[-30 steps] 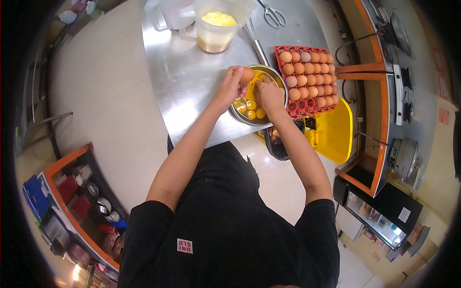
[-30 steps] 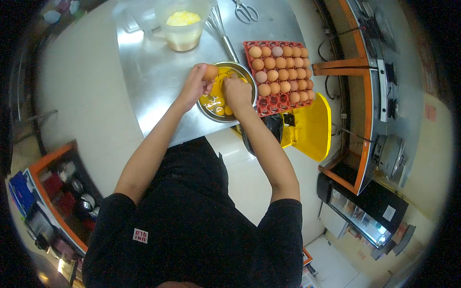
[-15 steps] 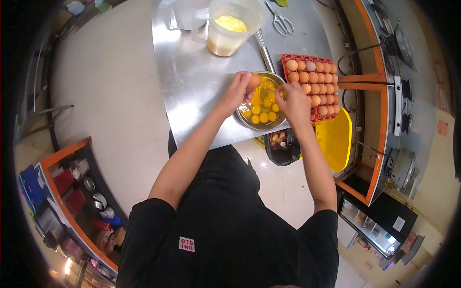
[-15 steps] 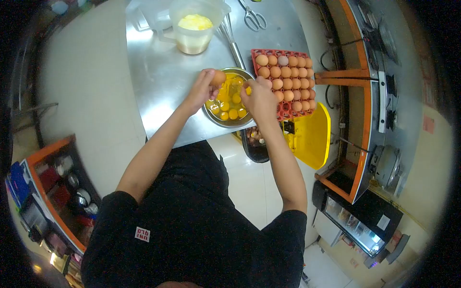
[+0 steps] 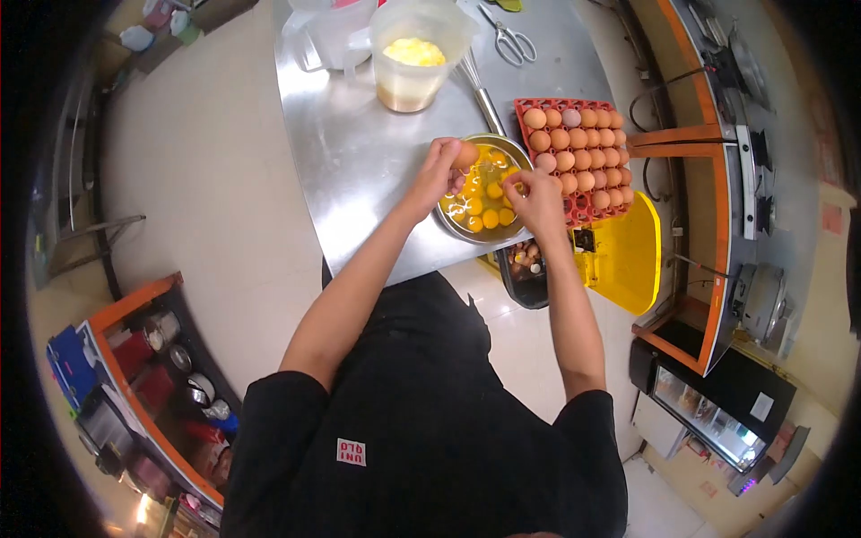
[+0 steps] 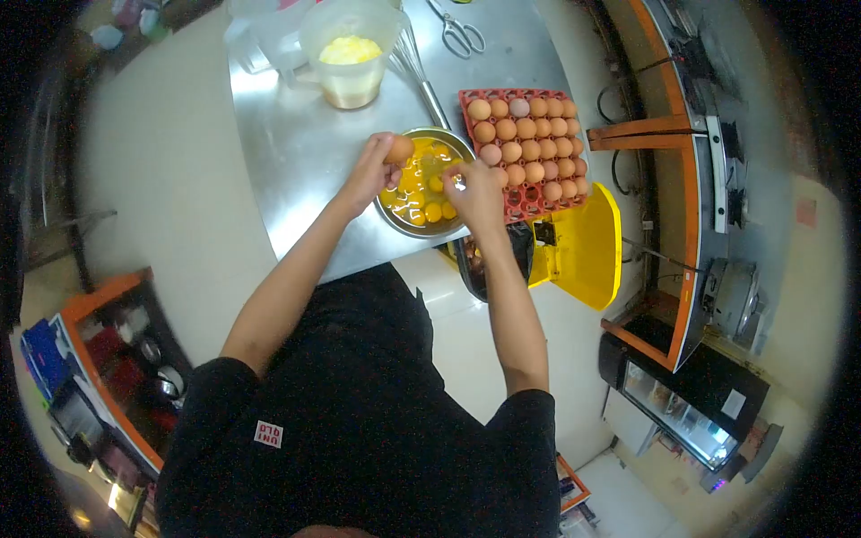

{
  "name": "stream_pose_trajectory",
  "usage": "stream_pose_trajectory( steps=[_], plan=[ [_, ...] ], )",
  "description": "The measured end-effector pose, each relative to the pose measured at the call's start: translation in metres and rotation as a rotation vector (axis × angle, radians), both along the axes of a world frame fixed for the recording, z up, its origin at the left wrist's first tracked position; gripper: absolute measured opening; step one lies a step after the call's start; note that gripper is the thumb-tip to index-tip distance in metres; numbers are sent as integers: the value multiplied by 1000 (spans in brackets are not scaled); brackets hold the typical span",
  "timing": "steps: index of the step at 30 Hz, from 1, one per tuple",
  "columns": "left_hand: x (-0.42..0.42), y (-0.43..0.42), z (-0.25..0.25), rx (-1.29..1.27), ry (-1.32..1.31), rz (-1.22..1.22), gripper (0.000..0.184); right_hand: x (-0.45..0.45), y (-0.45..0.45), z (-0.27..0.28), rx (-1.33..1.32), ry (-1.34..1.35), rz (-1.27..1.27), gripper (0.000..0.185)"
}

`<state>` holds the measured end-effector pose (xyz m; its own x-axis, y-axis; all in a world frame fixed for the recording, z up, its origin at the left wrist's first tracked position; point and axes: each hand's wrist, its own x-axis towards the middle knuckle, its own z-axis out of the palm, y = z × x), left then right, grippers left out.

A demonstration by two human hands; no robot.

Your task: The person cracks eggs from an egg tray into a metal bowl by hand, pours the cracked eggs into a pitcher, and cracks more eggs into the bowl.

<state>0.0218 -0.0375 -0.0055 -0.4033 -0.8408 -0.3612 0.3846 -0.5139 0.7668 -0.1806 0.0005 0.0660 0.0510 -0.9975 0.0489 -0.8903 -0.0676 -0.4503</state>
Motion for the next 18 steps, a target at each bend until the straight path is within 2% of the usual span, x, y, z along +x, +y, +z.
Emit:
stream_pose_trajectory(
  steps=[2,5,8,11,14,17,18],
  plan=[
    [2,-13,5,-19,-20,4,37,2,7,-1,6,-70,-156,16],
    [2,-4,-2,-7,21,-10,41,-10,12,-5,129,-402,-383,15],
    [-1,-5,3,13,13,-18,41,-29,14,-48,229,-777,-352,17],
    [-1,-6,0,9,-5,-38,41,-27,16,-41,257,-985,-486,19],
    [-2,-7,3,33,-39,-36,41,-28,20,-28,324,-907,-487,21],
    [-2,-8,2,30,-46,-48,40,-30,22,-23,235,-1032,-436,19],
    [-3,-8,5,36,-55,-45,40,-35,23,-18,229,-993,-448,18]
  ],
)
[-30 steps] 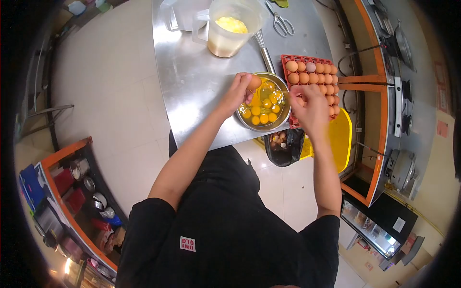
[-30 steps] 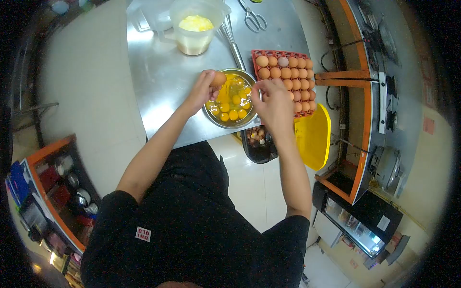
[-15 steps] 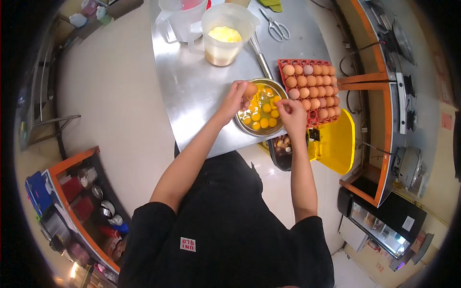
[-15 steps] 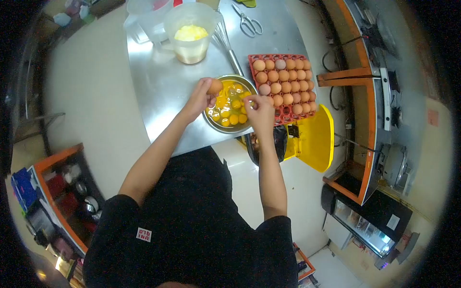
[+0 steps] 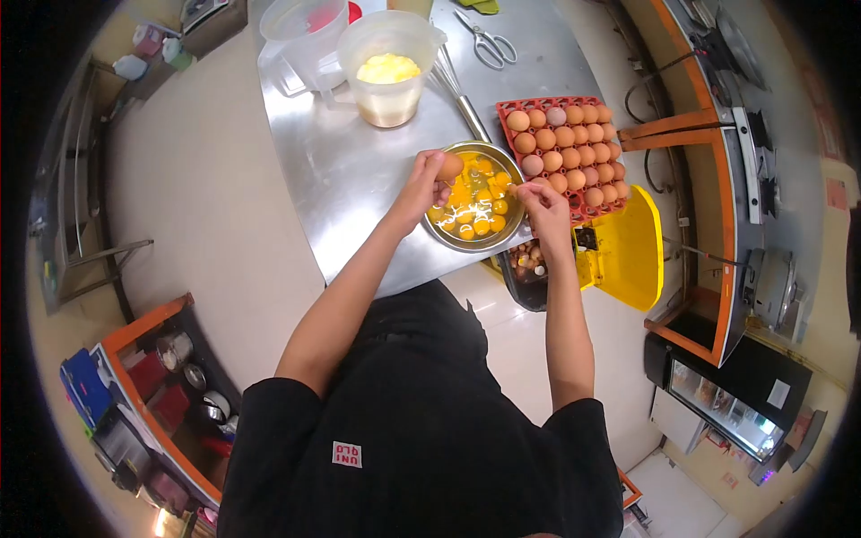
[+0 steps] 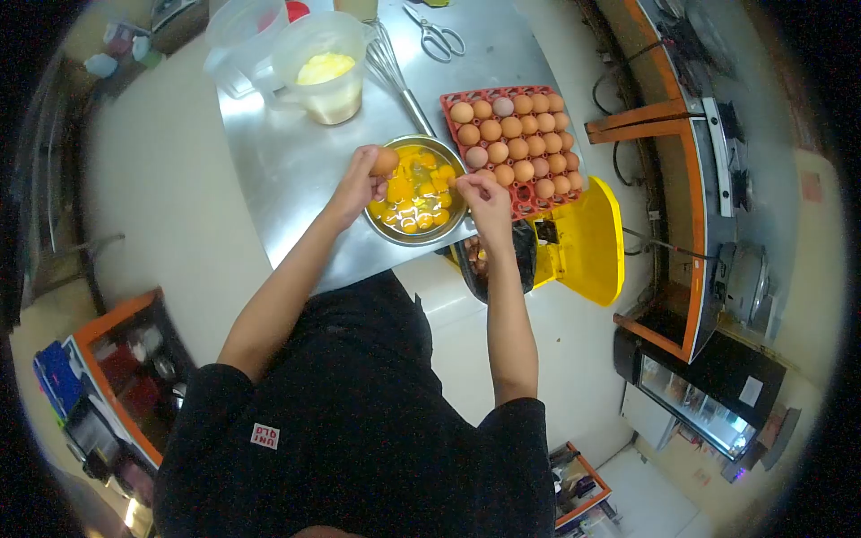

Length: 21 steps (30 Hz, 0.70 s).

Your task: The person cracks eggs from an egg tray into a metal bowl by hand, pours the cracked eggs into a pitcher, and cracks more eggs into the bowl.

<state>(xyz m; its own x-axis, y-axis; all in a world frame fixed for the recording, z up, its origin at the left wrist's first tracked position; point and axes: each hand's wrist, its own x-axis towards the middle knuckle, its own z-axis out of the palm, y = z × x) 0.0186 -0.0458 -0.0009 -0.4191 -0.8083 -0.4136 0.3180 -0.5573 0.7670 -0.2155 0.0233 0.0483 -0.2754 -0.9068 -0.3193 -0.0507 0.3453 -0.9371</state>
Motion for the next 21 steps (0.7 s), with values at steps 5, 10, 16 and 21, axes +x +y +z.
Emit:
stream_pose_trajectory(
  steps=[5,10,16,21],
  plan=[
    [-2,-1,4,24,-28,0,39,-54,35,29,-50,215,-29,13],
    [-3,-1,4,38,9,20,38,-105,92,40,113,271,-133,15],
    [-3,0,2,35,48,13,37,-181,182,-114,392,1260,64,39],
    [-7,-2,-1,59,21,10,40,-154,105,-51,85,915,-329,43]
  ],
)
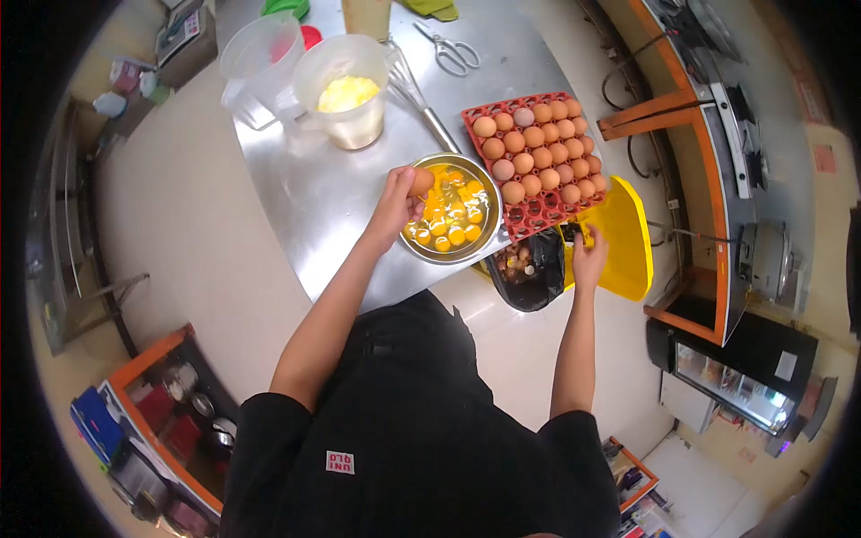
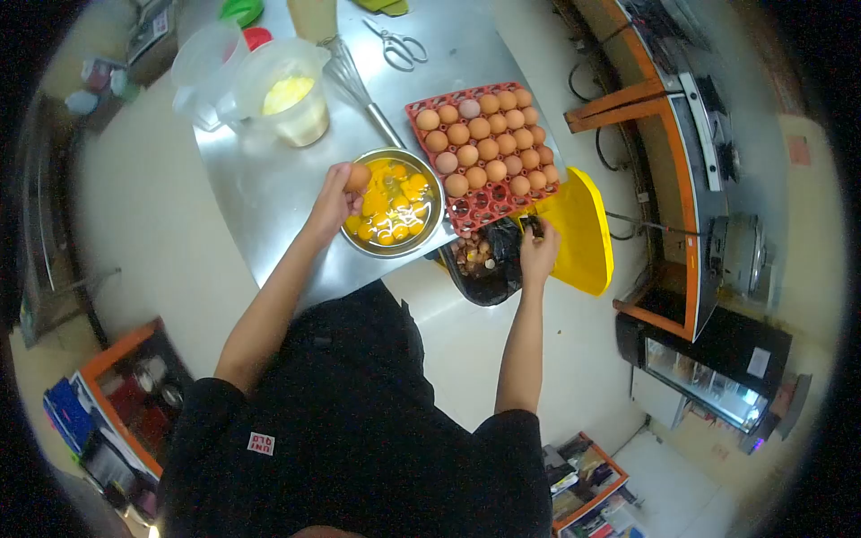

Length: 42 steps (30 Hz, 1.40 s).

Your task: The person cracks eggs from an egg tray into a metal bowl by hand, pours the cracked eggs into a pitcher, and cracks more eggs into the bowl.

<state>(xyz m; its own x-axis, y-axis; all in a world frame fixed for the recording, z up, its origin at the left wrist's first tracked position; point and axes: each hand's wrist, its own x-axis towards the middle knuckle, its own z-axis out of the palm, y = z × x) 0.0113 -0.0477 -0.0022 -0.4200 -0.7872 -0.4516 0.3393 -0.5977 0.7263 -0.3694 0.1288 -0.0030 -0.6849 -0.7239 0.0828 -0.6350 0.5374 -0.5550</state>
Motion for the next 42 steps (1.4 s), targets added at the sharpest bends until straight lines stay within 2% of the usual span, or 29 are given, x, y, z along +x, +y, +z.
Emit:
stream_pose_trajectory(
  steps=[2,5,8,12,15,16,18,20,22,23,27,33,36,39,42],
  plan=[
    [-3,0,0,-28,-11,-33,41,17,-40,37,-95,-37,38,43],
    [-7,2,1,-63,-55,-63,41,0,-77,16,-88,323,229,36],
    [-8,3,6,-84,-113,-71,41,18,-96,18,55,336,177,38],
    [-8,0,6,-116,-124,-58,40,24,-103,12,40,270,145,50],
    [-8,-2,8,-127,-143,-49,40,28,-103,29,-80,194,125,50],
    [-8,-2,9,-145,-157,-47,40,36,-104,39,-128,206,113,39],
    [-7,0,12,-197,-191,-42,40,37,-109,35,-287,-347,134,31],
    [-13,3,16,-234,-239,-25,40,81,-115,82,-338,-823,68,27],
    [-22,6,19,-270,-273,-16,38,109,-126,78,-419,-991,112,23],
    [-26,7,20,-287,-277,-25,38,119,-129,57,-339,-848,162,23],
    [-38,10,21,-360,-295,-56,36,201,-139,44,-92,-915,390,18],
    [-12,4,25,-315,-351,-52,41,201,-149,29,-200,-843,282,17],
    [-20,8,10,-600,-458,-58,41,211,-147,32,-157,-751,377,20],
    [-18,11,13,-469,-446,-46,41,213,-145,31,-155,-736,411,21],
    [-18,13,5,-607,-497,-24,39,206,-147,26,-181,-758,386,22]
  ],
)
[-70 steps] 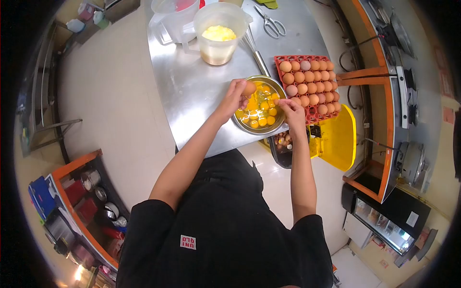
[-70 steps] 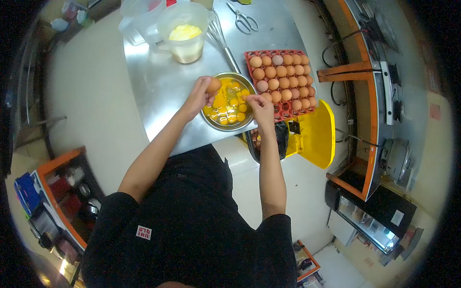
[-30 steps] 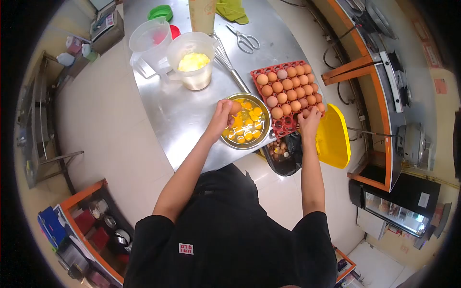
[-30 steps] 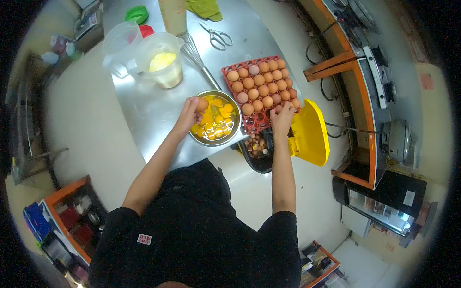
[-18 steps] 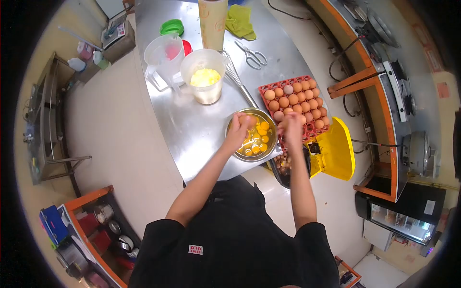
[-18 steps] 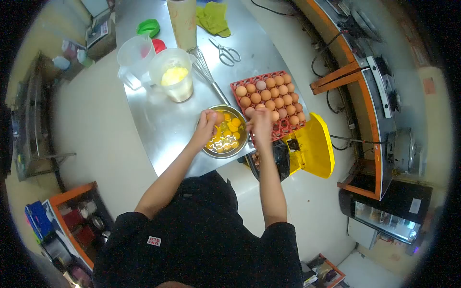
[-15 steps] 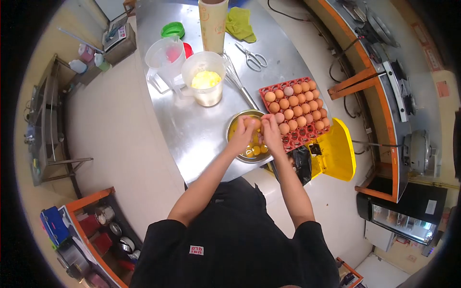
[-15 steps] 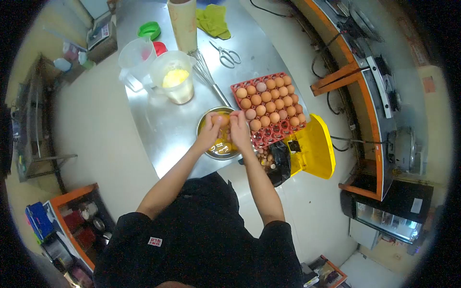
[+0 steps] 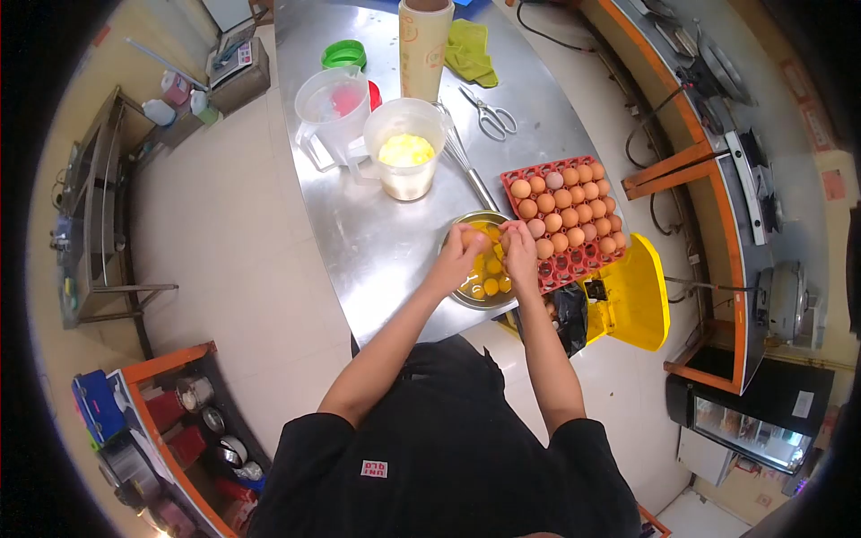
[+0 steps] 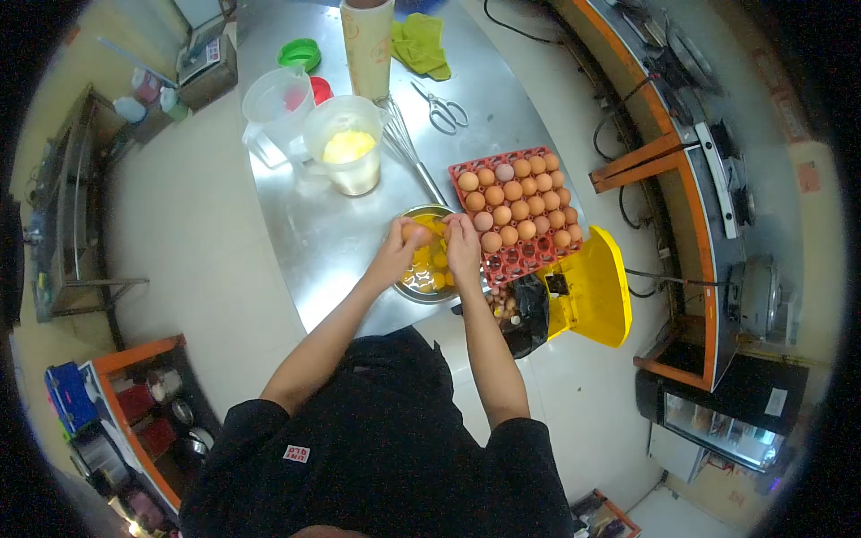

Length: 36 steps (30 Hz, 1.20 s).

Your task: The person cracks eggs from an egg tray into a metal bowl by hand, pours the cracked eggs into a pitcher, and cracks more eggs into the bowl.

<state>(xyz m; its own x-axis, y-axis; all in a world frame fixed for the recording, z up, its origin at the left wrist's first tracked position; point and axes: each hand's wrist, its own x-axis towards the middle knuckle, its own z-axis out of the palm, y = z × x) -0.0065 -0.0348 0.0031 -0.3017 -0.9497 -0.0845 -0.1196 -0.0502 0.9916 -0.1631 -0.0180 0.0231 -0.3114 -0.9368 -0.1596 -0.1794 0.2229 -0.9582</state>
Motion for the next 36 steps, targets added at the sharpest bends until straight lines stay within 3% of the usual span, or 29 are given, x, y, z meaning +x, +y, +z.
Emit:
stream_pose_trajectory(
  steps=[3,6,9,13,16,19,23,26,31,36],
  plan=[
    [-6,3,-7,-94,-3,-22,38,1,5,0,70,-20,58,23],
    [-2,-1,-7,135,83,-7,34,-7,4,-1,102,-75,47,17],
    [0,-4,-10,201,223,31,30,-14,9,-13,8,34,95,8],
    [7,-4,-12,155,197,63,29,-11,15,-17,-219,326,138,18],
    [11,-5,-10,181,191,55,33,-3,20,9,41,355,125,20],
    [14,-6,-13,258,195,36,38,-5,19,5,129,446,153,25],
    [13,-6,-19,181,224,96,35,-3,21,12,49,710,287,46],
    [16,-6,-7,210,254,112,33,-6,18,35,47,846,414,62],
    [20,-7,-4,222,263,99,36,9,14,141,82,977,390,63],
    [21,-8,-1,272,236,76,40,-1,0,136,-31,862,435,54]
  ],
)
